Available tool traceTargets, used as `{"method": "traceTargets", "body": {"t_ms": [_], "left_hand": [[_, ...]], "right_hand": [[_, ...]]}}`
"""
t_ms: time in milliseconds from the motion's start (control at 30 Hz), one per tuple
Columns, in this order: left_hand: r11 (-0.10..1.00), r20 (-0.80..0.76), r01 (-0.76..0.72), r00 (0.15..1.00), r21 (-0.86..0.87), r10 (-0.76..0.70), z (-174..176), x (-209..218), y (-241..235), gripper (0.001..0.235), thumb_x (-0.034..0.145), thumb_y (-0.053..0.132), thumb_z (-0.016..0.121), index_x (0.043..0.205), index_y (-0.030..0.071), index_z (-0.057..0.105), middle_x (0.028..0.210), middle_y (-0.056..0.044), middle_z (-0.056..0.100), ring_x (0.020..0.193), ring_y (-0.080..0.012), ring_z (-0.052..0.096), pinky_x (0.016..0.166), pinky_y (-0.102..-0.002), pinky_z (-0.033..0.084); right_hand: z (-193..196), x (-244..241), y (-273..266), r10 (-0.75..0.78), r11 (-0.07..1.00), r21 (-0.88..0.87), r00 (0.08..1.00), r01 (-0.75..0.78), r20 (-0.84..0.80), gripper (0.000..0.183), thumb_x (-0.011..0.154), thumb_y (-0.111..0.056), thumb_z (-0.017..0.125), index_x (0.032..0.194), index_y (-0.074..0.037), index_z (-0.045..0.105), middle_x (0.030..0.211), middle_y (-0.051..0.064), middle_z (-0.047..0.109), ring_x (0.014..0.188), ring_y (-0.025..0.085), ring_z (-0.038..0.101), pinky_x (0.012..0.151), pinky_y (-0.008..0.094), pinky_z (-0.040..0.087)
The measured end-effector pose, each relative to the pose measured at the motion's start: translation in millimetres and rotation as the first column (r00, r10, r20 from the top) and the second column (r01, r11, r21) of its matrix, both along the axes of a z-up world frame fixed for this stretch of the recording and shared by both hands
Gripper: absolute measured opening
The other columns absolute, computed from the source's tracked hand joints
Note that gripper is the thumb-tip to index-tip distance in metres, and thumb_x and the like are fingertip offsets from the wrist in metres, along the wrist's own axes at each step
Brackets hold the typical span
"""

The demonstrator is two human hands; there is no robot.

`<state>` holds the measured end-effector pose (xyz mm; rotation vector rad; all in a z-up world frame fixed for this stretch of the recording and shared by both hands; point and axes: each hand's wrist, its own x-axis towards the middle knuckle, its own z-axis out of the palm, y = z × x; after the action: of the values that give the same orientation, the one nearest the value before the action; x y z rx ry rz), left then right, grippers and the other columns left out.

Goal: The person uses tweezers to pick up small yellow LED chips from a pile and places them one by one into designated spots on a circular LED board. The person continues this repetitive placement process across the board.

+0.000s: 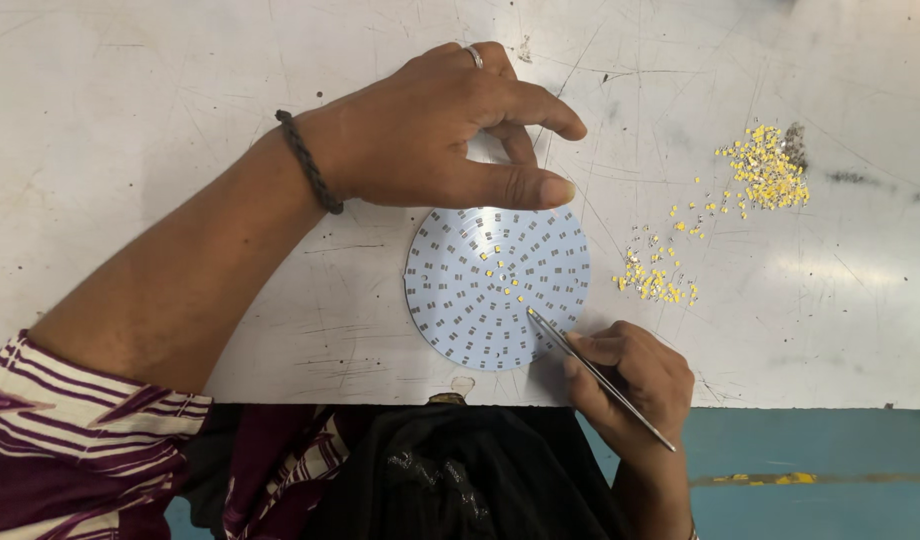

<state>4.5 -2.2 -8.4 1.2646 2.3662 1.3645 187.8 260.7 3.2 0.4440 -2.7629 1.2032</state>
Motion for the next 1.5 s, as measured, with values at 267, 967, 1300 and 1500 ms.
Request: {"method": "traceTargets", "body": {"t_ms": [267,967,1300,1500], "left_hand": [[1.000,0.005,0.008,1.000,-0.015,-0.008,0,-2,0,0.073,0.095,0.069,0.058,0.130,0.006,0.069,0.086,-0.002,0.080,0.112,-0.0237,0.061,0.104,-0.044,0.045],[0.999,0.079,0.036,0.996,-0.014,-0.034,6,-2,2,0.068,0.090,0.064,0.060,0.131,0.010,0.069,0.095,-0.002,0.082,0.116,-0.0243,0.060,0.103,-0.048,0.044],[0.999,0.063,0.033,0.998,-0.038,-0.030,7,-3,-2,0.071,0.092,0.067,0.058,0.131,0.009,0.069,0.094,-0.003,0.081,0.106,-0.0254,0.060,0.098,-0.043,0.046],[1.000,-0.010,0.006,1.000,-0.004,-0.006,0,0,1,0.071,0.095,0.068,0.060,0.130,0.007,0.070,0.087,-0.003,0.081,0.114,-0.0256,0.061,0.103,-0.046,0.046]], "right_hand": [[3,-2,-5,0.047,0.996,0.076,0.997,-0.042,-0.065,0.017,0.080,-0.006,0.079,0.085,0.000,0.064,0.074,0.009,0.067,0.060,0.015,0.062,0.054,0.026,0.045],[-4,6,21,-0.410,0.911,0.032,0.910,0.412,-0.061,0.012,0.088,-0.007,0.076,0.091,0.003,0.069,0.067,0.003,0.065,0.054,0.004,0.055,0.053,0.019,0.039],[2,7,24,-0.203,0.971,-0.119,0.978,0.208,0.053,0.012,0.088,-0.005,0.075,0.093,0.002,0.068,0.079,0.007,0.068,0.066,0.009,0.060,0.058,0.022,0.044],[1,-1,23,0.052,0.999,0.005,0.998,-0.053,0.044,0.020,0.075,-0.009,0.082,0.083,0.000,0.067,0.068,0.008,0.064,0.055,0.013,0.058,0.050,0.025,0.040]]}}
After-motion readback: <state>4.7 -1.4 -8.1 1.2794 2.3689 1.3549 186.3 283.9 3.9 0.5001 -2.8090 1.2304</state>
